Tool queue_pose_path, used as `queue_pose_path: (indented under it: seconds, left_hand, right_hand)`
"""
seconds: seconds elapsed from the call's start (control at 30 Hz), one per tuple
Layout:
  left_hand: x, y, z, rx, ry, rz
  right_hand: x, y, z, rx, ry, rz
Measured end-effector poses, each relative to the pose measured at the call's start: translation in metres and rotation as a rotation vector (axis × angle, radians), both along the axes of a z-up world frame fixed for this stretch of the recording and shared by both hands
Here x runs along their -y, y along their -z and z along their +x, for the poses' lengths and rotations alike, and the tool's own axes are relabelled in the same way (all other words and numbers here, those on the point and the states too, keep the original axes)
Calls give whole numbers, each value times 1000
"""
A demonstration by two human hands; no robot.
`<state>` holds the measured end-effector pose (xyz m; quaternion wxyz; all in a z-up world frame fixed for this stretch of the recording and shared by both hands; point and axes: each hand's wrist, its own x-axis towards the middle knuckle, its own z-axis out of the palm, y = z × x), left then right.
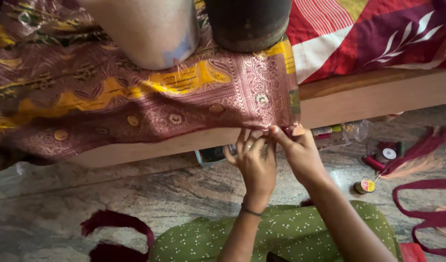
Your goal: The person is attaching silk thread to the edge of a sari and trimming it to create decorative tassels.
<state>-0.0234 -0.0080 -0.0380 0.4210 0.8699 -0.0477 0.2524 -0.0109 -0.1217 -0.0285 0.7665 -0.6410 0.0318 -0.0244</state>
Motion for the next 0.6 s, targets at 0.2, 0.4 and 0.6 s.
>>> queue_pose_path:
  seconds: [0.2,0.4,0.6]
  left_hand:
    - [-13,-1,6,-140,362,-594]
    - [-21,15,31,-530,793,-1108]
    - [-21,28,29,-539,726,-1121]
  right_hand:
    - [-1,14,-11,109,-4,-15]
    - [14,41,-19,119,-170,4]
    - [5,32,-27,4,-200,96]
